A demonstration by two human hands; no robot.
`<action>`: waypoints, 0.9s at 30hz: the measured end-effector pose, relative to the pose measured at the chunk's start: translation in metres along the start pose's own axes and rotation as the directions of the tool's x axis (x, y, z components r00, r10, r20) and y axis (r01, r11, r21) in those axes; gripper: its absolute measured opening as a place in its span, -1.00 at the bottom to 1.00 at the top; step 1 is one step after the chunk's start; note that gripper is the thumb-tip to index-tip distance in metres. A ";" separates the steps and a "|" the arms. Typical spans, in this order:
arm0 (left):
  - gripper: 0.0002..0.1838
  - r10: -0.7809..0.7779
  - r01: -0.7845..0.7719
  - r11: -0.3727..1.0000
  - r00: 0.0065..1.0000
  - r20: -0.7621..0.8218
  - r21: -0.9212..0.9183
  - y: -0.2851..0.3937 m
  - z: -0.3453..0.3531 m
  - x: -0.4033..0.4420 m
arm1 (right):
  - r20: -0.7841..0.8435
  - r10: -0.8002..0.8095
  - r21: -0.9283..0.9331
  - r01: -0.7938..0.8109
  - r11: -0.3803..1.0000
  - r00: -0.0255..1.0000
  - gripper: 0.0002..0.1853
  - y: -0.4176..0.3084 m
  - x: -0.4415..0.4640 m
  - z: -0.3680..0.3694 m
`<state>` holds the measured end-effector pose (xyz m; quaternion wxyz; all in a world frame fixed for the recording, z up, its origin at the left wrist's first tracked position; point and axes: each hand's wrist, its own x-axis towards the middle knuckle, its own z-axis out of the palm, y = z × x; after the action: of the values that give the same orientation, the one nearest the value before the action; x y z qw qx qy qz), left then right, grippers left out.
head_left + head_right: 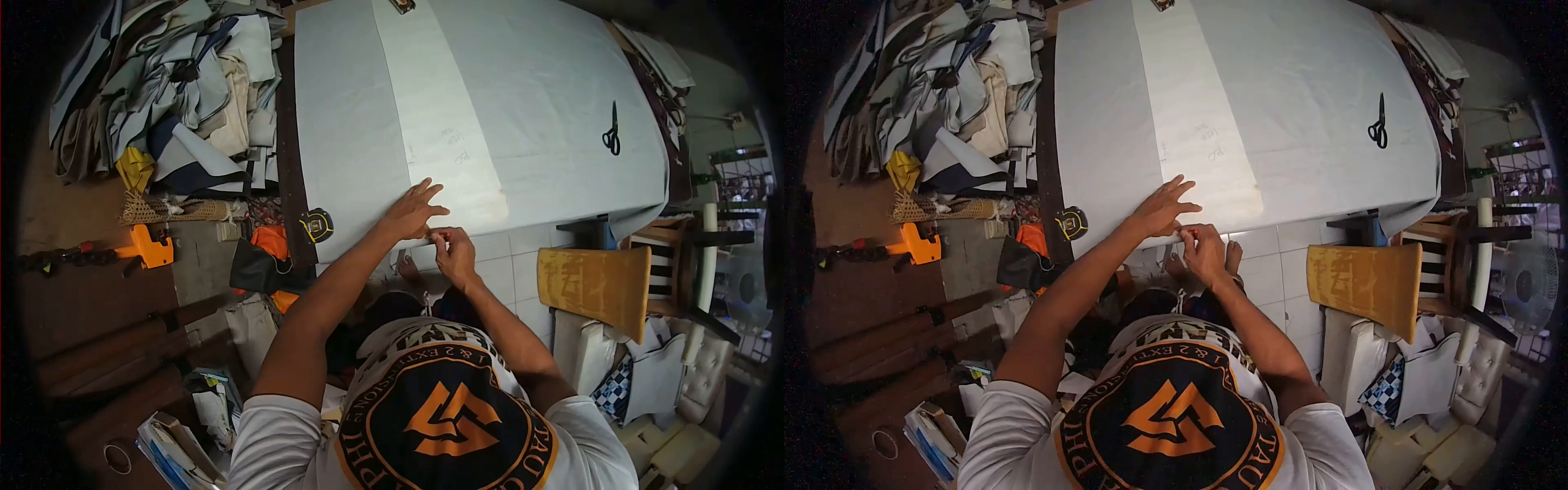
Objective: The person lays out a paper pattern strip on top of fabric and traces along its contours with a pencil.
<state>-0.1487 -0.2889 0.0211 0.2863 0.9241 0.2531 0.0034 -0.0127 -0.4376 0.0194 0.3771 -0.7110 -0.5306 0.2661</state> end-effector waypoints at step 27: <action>-0.37 0.028 -0.018 0.981 0.999 -0.047 0.195 0.010 0.044 0.031 | -0.159 -0.015 0.077 0.028 0.997 0.987 -0.84 -0.041 0.049 -0.059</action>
<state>-0.1107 -0.3046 -0.0150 0.1883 0.9502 0.2485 0.0046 0.0252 -0.3991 0.0883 0.4485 -0.7086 -0.4958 0.2256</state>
